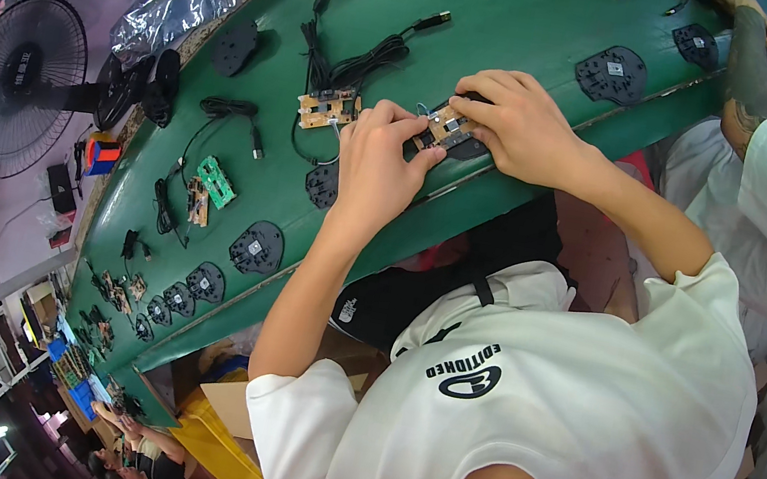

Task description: The person assembles computer mice by hand, placing circuit boards and cables into computer mouse housings on a factory production line.

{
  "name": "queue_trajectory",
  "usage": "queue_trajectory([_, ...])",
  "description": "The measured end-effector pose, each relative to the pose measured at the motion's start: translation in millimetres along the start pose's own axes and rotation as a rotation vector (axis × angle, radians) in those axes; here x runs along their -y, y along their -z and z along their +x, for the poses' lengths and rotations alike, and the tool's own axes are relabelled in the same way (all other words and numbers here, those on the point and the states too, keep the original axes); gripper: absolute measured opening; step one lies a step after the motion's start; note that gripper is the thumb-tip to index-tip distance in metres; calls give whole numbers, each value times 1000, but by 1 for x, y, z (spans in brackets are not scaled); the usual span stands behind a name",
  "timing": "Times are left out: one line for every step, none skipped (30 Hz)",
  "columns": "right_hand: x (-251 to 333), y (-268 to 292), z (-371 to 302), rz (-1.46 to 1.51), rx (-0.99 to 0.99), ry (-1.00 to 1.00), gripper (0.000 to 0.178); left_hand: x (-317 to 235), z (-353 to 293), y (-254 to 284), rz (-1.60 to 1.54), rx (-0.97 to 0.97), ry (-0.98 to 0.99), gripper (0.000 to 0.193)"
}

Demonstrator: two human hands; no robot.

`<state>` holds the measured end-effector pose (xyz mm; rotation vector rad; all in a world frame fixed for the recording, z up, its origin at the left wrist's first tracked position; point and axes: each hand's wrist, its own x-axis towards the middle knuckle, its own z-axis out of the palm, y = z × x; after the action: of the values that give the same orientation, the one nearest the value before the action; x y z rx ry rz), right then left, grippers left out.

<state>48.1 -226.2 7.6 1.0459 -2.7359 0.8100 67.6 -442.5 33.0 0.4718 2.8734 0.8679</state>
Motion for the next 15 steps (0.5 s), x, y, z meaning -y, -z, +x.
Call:
queue_trajectory([0, -1, -1, -17, -1, -1, 32, -1, -1, 0, 7, 16, 7, 33])
queue_trajectory([0, -1, 0, -15, 2, -2, 32, 1, -1, 0, 5, 18, 10, 33])
queue_trajectory([0, 0, 2, -21, 2, 1, 32, 2, -1, 1, 24, -2, -26, 34])
queue_trajectory([0, 2, 3, -28, 0, 5, 32, 2, -1, 1, 45, -23, -63, 34])
queue_trajectory([0, 3, 1, -29, -1, 4, 32, 2, -2, 1, 45, -22, -64, 34])
queue_trajectory([2, 1, 0, -49, 1, 3, 31, 5, -5, 0, 45, -22, -78, 34])
queue_trajectory([3, 0, -1, -69, 2, 1, 31, 7, -7, 0, 46, -23, -92, 35])
queue_trajectory([3, 0, 0, -66, -4, 1, 31, 8, -8, 1, 53, -22, -94, 35])
queue_trajectory([1, 2, 2, -12, 38, -15, 32, 9, -7, 0, 35, -31, -110, 35])
queue_trajectory([0, 4, 3, 43, 80, -32, 34, 9, -7, 0, 17, -41, -126, 35])
queue_trajectory([-2, 5, 3, 46, 77, -32, 34, 11, -7, 0, 22, -39, -126, 35])
queue_trajectory([-4, 6, 3, 64, 81, -24, 34, 12, -7, 1, -11, -26, -109, 34])
queue_trajectory([-4, 6, 3, 83, 86, -17, 35, 13, -7, 2, -44, -13, -91, 34])
queue_trajectory([-2, 5, 2, 86, 83, -17, 35, 12, -7, 2, -40, -11, -91, 34])
queue_trajectory([2, 3, 0, 100, 28, -51, 35, 12, -6, 1, -47, -10, -88, 34])
